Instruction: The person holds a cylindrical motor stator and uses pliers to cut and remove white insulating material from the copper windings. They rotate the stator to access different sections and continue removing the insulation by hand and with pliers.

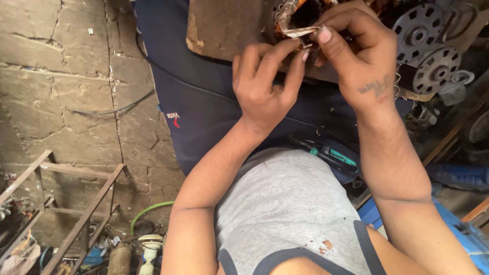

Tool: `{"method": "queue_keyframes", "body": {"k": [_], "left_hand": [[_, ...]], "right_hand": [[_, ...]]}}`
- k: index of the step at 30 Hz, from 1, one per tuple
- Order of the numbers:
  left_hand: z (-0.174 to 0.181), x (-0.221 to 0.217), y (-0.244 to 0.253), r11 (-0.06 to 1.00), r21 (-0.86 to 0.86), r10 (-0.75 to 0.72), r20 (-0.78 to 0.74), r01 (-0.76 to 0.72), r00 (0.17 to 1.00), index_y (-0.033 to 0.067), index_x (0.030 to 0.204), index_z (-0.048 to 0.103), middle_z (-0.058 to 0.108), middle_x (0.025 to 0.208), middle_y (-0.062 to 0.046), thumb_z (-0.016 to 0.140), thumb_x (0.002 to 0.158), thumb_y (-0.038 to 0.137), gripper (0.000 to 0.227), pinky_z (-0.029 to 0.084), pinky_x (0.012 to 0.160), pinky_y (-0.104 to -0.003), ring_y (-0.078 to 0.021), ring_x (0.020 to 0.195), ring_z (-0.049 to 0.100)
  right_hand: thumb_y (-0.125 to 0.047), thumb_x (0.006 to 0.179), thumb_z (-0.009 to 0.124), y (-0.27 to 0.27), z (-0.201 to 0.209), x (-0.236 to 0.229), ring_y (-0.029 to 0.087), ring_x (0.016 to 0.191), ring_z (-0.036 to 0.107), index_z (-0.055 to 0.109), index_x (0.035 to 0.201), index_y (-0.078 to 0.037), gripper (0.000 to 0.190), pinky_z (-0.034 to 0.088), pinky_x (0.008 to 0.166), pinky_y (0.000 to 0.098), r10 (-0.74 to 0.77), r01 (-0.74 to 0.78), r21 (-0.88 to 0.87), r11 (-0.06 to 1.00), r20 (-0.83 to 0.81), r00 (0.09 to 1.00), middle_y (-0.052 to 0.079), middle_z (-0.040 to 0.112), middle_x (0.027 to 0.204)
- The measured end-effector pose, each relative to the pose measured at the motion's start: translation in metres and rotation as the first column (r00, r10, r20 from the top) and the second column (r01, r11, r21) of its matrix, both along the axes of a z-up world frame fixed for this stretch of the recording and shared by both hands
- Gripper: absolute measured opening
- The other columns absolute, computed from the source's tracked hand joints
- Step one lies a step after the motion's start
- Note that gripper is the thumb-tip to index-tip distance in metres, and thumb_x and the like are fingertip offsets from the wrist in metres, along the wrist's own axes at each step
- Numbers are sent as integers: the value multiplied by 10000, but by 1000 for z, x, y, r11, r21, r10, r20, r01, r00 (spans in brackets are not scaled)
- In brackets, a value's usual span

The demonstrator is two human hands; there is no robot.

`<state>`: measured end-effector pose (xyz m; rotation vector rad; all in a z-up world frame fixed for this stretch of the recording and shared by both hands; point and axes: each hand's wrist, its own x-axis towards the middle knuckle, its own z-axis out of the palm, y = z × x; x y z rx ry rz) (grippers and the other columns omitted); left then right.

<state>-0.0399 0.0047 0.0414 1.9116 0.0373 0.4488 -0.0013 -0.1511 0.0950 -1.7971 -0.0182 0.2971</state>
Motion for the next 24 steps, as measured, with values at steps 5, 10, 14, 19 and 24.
{"method": "queue_keyframes", "body": {"k": [5, 10, 14, 19, 24], "left_hand": [[9, -3, -4, 1000, 9, 30, -43, -29, 999, 110, 1147, 724, 584, 802, 49, 814, 936, 85, 231, 431, 660, -272, -105, 679, 572], [6, -3, -12, 968, -242, 30, -174, -72, 984, 118, 1114, 728, 580, 764, 37, 814, 965, 101, 173, 431, 519, -215, -35, 566, 525], [4, 1, -10, 968, -239, 38, -162, -77, 986, 123, 1053, 694, 581, 782, 33, 823, 949, 124, 166, 438, 495, -203, -17, 568, 528], [-1, 11, -9, 995, -28, 97, -49, -98, 994, 100, 884, 588, 477, 691, 10, 871, 815, 137, 294, 437, 551, -302, -108, 571, 463], [-6, 13, -11, 985, -163, 38, -128, -59, 991, 102, 960, 548, 582, 824, 28, 812, 919, 136, 269, 518, 572, -229, -76, 624, 596]], "right_hand": [[-72, 1115, 651, -5, 1, -4, 107, 905, 661, 629, 1131, 48, 122, 598, 785, 224, 36, -36, 69, 997, 1, 999, 65, 619, 1197], [-49, 1087, 658, -4, 2, -6, 127, 945, 667, 645, 1149, 57, 123, 593, 821, 242, 42, -41, 99, 994, -8, 999, 88, 630, 1212], [-76, 1058, 666, -4, 1, -1, 127, 936, 671, 655, 1132, 38, 136, 586, 789, 244, 3, 16, 203, 979, -92, 996, 85, 639, 1206], [-68, 1108, 695, -6, -8, -8, 111, 951, 590, 607, 1151, 36, 142, 510, 826, 230, 8, -7, 41, 999, -17, 1000, 79, 601, 1181], [-30, 1113, 718, -3, -3, -9, 94, 990, 586, 569, 1178, 10, 167, 501, 877, 217, 46, -43, -48, 998, 65, 997, 65, 601, 1186]]}}
